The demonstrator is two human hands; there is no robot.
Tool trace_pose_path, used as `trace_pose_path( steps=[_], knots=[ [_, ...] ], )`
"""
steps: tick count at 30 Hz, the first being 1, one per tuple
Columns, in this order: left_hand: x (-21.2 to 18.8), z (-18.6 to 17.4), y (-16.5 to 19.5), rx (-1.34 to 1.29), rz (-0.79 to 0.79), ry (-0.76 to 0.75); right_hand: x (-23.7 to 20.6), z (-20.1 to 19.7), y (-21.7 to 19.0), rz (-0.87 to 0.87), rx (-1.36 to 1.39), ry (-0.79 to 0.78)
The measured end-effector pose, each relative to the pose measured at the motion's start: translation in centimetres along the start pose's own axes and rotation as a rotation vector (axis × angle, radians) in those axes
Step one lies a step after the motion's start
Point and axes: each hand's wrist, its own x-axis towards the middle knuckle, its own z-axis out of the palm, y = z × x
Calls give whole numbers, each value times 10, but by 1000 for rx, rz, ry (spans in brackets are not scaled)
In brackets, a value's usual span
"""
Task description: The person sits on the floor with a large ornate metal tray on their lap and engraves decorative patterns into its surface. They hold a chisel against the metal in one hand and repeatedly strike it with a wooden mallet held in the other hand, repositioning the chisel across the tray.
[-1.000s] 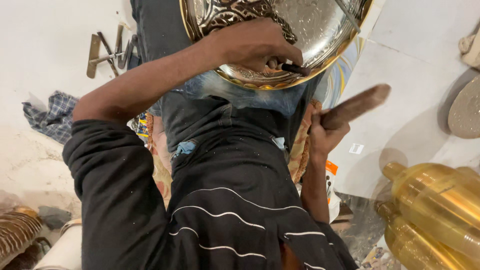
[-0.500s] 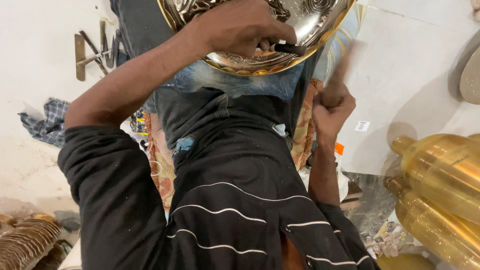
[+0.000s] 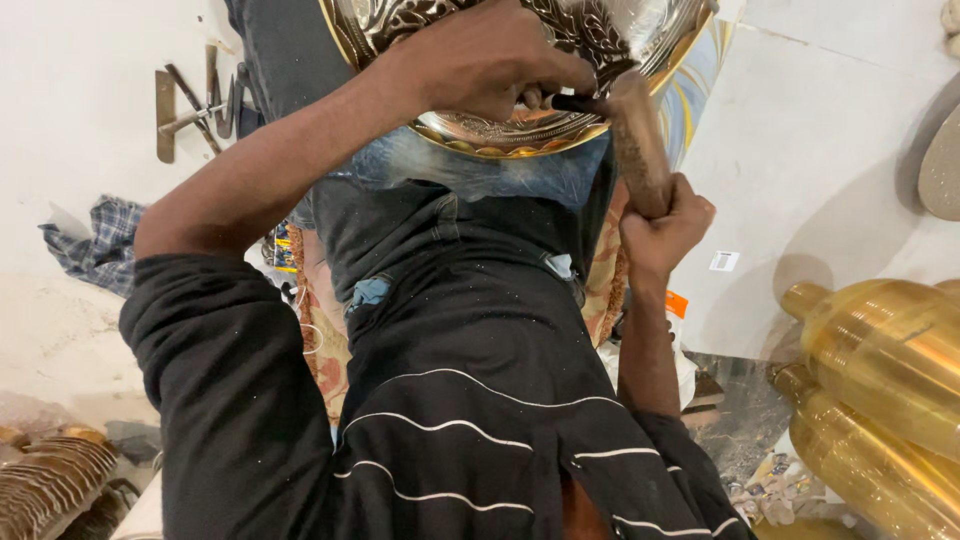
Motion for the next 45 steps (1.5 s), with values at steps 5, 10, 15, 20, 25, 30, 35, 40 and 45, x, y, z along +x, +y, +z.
trace_pose_path(
  steps=[5, 10, 15, 20, 25, 30, 35, 40, 45],
  knots=[
    [-2, 3, 0, -22, 15, 30, 0, 3, -5, 98, 172, 74],
    [-2, 3, -1, 3, 67, 63, 6, -3, -9, 32, -45, 46],
    [-7, 1, -2, -65, 69, 63, -1, 5, -9, -43, -228, 24],
    [-6, 3, 0, -64, 48, 41, -7, 6, -12, -60, 198, -85],
    [-7, -1, 2, -114, 124, 117, -11, 5, -19, 146, 128, 64],
    [-7, -4, 3, -143, 62, 52, -13, 12, -25, 17, 44, 103],
    [-3, -6, 2, -163, 88, 60, -8, 6, -22, -31, -425, -48],
    [-3, -3, 2, -90, 99, 58, -17, 10, -17, 66, 176, 111],
    [-5, 0, -2, -115, 74, 27, -27, 17, -15, 229, 290, 131]
  ],
)
